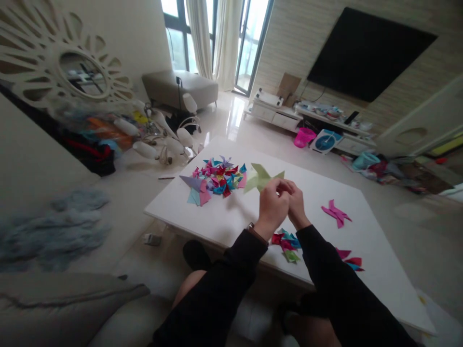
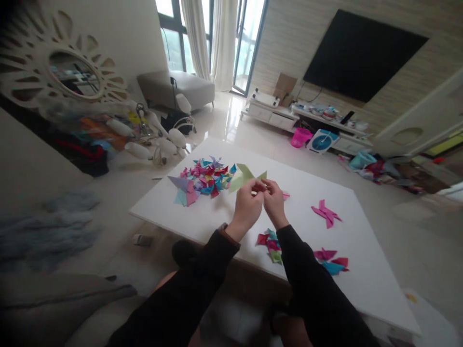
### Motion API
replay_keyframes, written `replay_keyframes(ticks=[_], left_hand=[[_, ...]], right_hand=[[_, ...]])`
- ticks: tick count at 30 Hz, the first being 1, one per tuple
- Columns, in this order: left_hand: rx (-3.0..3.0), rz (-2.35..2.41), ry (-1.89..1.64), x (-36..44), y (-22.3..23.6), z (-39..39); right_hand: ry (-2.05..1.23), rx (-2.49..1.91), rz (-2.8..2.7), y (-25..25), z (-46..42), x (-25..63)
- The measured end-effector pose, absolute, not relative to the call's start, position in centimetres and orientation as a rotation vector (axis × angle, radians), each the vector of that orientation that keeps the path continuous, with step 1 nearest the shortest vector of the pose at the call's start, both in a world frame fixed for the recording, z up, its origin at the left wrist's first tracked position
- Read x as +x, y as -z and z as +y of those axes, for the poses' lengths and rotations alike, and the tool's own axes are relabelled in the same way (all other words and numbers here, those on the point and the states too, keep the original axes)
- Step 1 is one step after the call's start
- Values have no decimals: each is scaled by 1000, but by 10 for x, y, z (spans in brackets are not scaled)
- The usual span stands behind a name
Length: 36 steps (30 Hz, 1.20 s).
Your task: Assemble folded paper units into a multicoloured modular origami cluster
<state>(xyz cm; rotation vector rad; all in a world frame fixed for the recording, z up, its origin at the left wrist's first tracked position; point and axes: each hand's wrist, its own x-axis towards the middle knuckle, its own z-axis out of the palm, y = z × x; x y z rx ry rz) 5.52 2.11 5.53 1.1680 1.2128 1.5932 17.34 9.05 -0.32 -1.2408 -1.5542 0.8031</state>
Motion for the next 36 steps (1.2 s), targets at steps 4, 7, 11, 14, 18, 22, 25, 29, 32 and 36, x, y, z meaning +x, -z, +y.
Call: replay_keyframes(ticks=[4,7,11,14,18,22,25,29,32,36], left_hand=[[1296,1199,-1450,62,-43,25],[1505,1169,-1150,65,-30,25],[1833,1035,-937,72,-17,16],[2010,852,-829,84,-9,6],[2094,893,-795,105,1,-2],[2109,1068,-840,124,4,-1],[2056,1152,-845,133,4,2],[1768,1173,-843,136,7,7],[1361,1091,-890,134,6,10],[1091,999,-909,130,-1,9]], right_hand=[[-943,-1311,-1150,-6,41,228],[-937,-1317,-960,-6,12,258],[-961,-1299,-845,2,-5,285],[-997,-1284,-818,7,-4,300],[-1032,-1268,-763,6,0,311],[-1062,-1263,-736,-1,-3,316],[-1085,-1246,-800,-5,-7,318],[-1021,-1289,-890,-10,-12,321],[-811,-1398,-998,-10,-11,325],[-847,-1473,-1072,-6,-8,325]])
